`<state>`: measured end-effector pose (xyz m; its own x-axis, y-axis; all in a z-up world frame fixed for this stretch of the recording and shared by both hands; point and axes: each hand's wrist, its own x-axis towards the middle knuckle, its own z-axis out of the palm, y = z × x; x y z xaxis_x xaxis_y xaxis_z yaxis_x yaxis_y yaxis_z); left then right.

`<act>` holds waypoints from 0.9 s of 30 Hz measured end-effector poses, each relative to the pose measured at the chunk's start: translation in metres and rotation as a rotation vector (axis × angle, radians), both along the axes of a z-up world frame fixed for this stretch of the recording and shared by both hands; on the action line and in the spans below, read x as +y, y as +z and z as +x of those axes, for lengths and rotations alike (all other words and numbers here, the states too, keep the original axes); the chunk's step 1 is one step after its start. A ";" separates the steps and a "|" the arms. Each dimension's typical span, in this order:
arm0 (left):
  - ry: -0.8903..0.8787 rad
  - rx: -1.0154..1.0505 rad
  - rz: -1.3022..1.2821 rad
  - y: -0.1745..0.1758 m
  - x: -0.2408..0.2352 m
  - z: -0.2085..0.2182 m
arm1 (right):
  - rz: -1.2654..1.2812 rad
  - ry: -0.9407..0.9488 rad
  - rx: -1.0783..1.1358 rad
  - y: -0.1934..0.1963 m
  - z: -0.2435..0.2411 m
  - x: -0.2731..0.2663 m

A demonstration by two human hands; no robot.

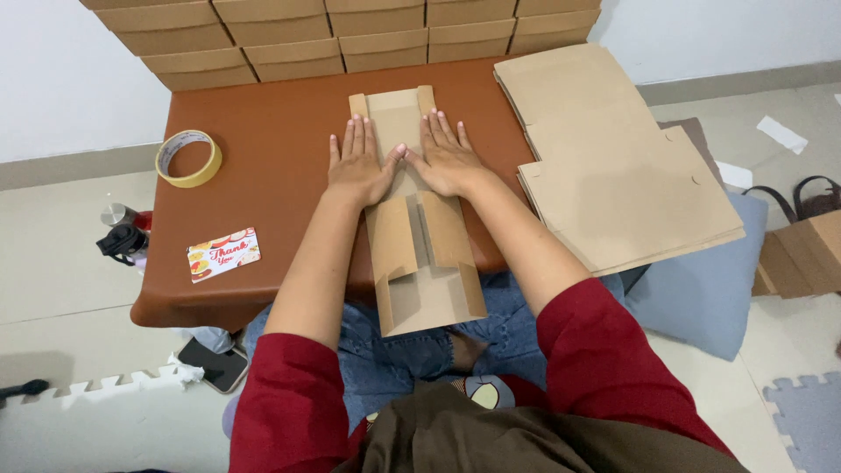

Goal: Folding flat cardboard sheets into boxes, applying decorative stickers, and stacking the finished products.

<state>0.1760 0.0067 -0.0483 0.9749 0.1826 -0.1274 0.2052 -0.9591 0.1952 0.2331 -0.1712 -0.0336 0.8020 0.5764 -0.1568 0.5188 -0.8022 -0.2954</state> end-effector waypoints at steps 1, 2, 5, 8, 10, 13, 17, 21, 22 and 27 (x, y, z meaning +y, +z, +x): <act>-0.001 -0.002 0.000 0.000 0.002 0.004 | 0.000 -0.001 -0.002 0.003 0.002 0.002; 0.000 -0.005 0.014 0.000 0.003 0.009 | 0.007 -0.004 0.005 0.006 0.005 0.003; -0.004 -0.038 0.022 -0.001 0.006 0.016 | 0.015 -0.017 0.004 0.012 0.015 0.008; -0.005 -0.090 0.015 -0.005 0.007 0.016 | 0.022 -0.023 0.012 0.013 0.032 0.011; 0.008 -0.115 0.009 -0.009 0.010 0.019 | 0.022 -0.012 0.024 0.013 0.048 0.012; 0.024 -0.259 -0.041 -0.017 0.027 0.026 | 0.065 -0.018 0.072 0.019 0.069 0.011; 0.184 -0.559 -0.180 -0.021 0.043 0.030 | 0.118 0.060 0.175 0.065 0.043 0.000; 0.172 -0.455 -0.168 -0.025 0.042 0.032 | 0.094 -0.002 0.090 0.072 0.027 -0.013; 0.169 -0.452 -0.169 -0.024 0.042 0.030 | 0.094 -0.006 0.092 0.088 0.000 -0.017; 0.151 -0.411 -0.149 -0.025 0.041 0.030 | 0.306 -0.023 -0.121 0.139 -0.147 -0.063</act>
